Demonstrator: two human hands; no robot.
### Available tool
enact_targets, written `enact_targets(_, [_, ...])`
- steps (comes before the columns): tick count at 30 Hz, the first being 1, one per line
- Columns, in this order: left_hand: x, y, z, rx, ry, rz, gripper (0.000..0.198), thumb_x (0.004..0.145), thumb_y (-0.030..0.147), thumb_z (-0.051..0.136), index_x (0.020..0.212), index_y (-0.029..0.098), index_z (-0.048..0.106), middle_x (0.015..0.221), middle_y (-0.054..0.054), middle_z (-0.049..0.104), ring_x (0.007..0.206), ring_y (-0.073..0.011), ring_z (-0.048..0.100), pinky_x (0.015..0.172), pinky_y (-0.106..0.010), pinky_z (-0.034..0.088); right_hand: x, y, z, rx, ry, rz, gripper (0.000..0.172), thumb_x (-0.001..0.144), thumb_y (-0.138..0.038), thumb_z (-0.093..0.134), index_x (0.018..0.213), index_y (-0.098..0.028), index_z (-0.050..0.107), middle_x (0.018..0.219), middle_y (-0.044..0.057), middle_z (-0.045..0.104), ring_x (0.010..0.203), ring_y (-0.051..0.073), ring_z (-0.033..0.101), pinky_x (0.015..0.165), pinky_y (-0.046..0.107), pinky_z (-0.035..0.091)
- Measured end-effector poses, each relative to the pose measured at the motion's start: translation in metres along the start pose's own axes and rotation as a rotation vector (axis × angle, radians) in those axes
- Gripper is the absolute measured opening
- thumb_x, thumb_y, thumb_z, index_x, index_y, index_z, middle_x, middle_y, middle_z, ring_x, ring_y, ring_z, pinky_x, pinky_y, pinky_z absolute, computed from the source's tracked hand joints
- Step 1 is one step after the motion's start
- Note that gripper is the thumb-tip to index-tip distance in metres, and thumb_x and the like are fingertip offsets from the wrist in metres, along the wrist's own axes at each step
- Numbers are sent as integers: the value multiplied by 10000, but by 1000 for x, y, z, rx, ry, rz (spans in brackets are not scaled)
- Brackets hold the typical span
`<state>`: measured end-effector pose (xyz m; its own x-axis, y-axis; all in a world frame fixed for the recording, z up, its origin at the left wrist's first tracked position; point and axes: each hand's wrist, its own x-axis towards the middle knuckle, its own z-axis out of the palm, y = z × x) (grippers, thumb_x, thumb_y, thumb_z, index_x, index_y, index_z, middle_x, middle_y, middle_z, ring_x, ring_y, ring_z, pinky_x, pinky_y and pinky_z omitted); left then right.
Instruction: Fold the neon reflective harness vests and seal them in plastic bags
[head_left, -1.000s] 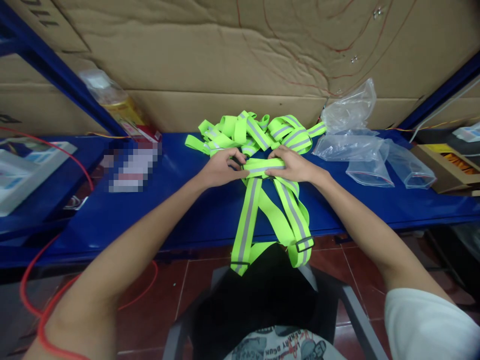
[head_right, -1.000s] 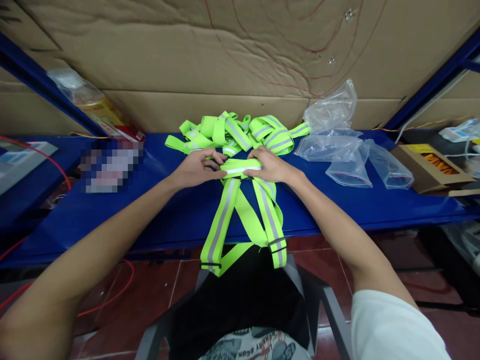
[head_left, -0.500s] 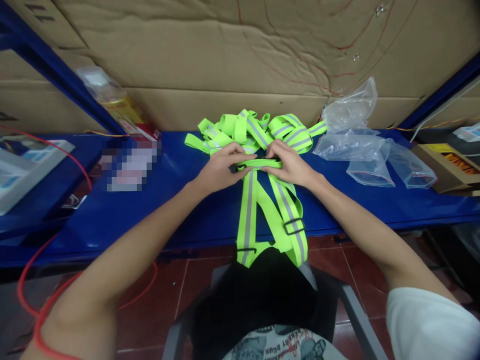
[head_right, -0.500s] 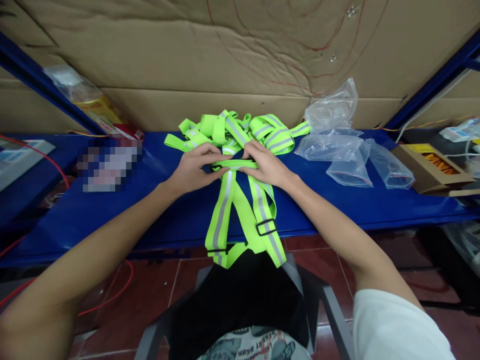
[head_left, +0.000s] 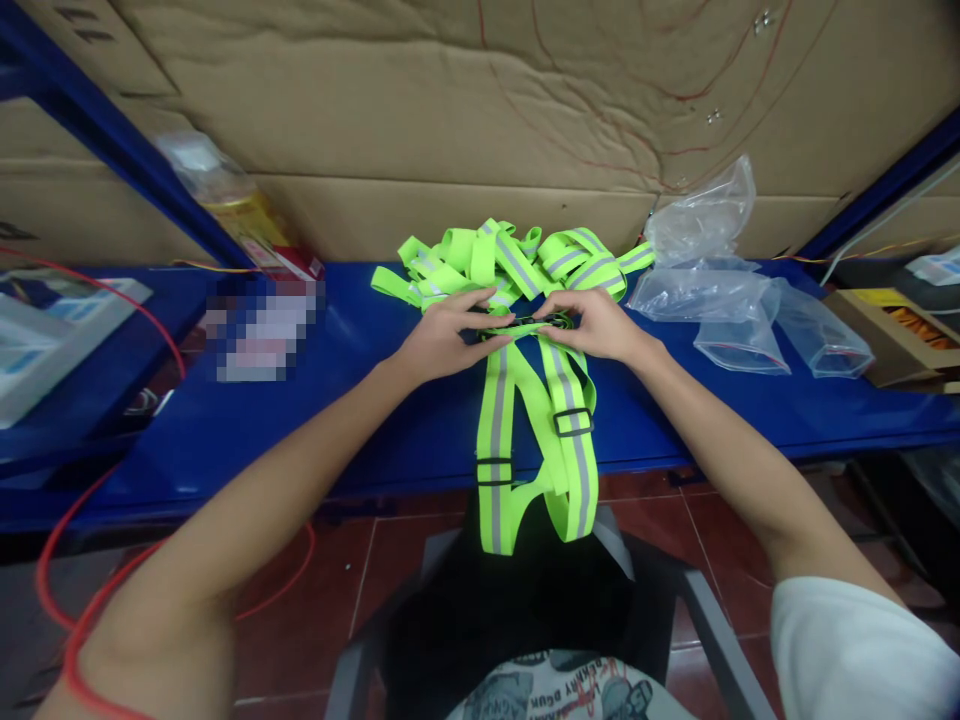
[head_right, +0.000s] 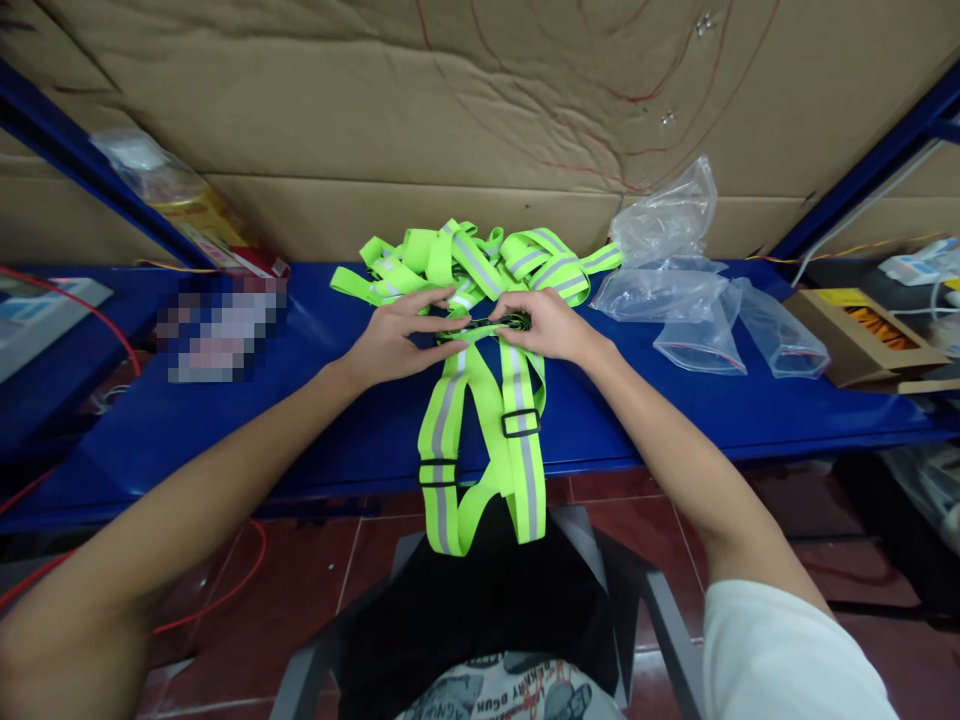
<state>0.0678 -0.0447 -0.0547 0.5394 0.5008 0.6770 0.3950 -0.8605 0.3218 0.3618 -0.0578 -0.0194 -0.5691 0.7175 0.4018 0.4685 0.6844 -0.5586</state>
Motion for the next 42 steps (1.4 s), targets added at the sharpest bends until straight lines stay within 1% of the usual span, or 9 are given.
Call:
enact_targets(3, [1,-2,0,-100,-7,-115,253,981,447,802,1185,325,888,1240,-60,855,1112,-264,828,967,-394,669,0,2,4,15,26,-11,269,947,-389,769,1138,-203,806,1138,78,850,1056,277,813,955,377,592])
enact_targets(7, [5,0,0,-165,5,-144,211,961,432,825,1123,321,901,1115,-44,878,969,-237,843,864,-369,668,1,3,1,-6,16,37,617,924,-467,826,1468,-206,697,1229,99,839,1129,304,820,998,405,605])
enact_targets(16, [7,5,5,-229,78,-229,185,900,403,863,1002,254,906,977,-60,859,846,-209,786,772,-345,622,3,11,-4,-116,-35,18,453,978,-611,750,1162,-217,876,1089,97,839,962,266,750,888,387,548])
enact_targets(20, [7,0,5,-188,-5,-296,438,912,370,822,1331,240,816,1039,-61,821,926,-217,758,831,-358,619,3,16,-4,-104,9,73,539,921,-719,777,1147,-244,891,981,74,795,868,238,670,801,365,486])
enact_targets(28, [6,7,1,39,-88,71,262,1061,310,648,1237,291,842,903,-68,682,888,-246,612,809,-422,537,1,18,-6,-40,0,41,538,839,-748,843,1096,-279,903,798,16,615,751,189,526,699,340,407])
enact_targets(32, [4,12,-3,17,-170,112,255,1060,286,630,1161,269,864,976,-84,676,854,-219,615,734,-376,515,-1,14,-7,84,-94,172,556,895,-746,774,997,-210,882,665,-14,601,585,136,441,585,320,325])
enact_targets(36, [5,5,-8,-155,-288,-17,221,981,413,761,1098,271,886,1049,-77,637,778,-162,607,639,-309,505,-2,19,-9,87,-138,276,687,840,-714,825,1229,-149,797,600,-52,606,541,134,473,564,299,341])
enact_targets(39, [6,-4,-8,-276,-276,-160,301,958,521,786,1043,249,883,995,-64,630,703,-124,574,604,-284,497,-2,23,-7,25,-193,292,640,809,-686,857,1132,-138,784,598,-61,580,541,126,462,559,291,328])
enact_targets(42, [4,-10,-6,-344,-214,-339,470,846,538,891,1190,225,824,994,-52,659,604,-84,519,540,-261,464,-2,23,-6,45,-201,235,553,821,-673,848,1036,-175,741,671,-55,577,583,124,474,572,282,333])
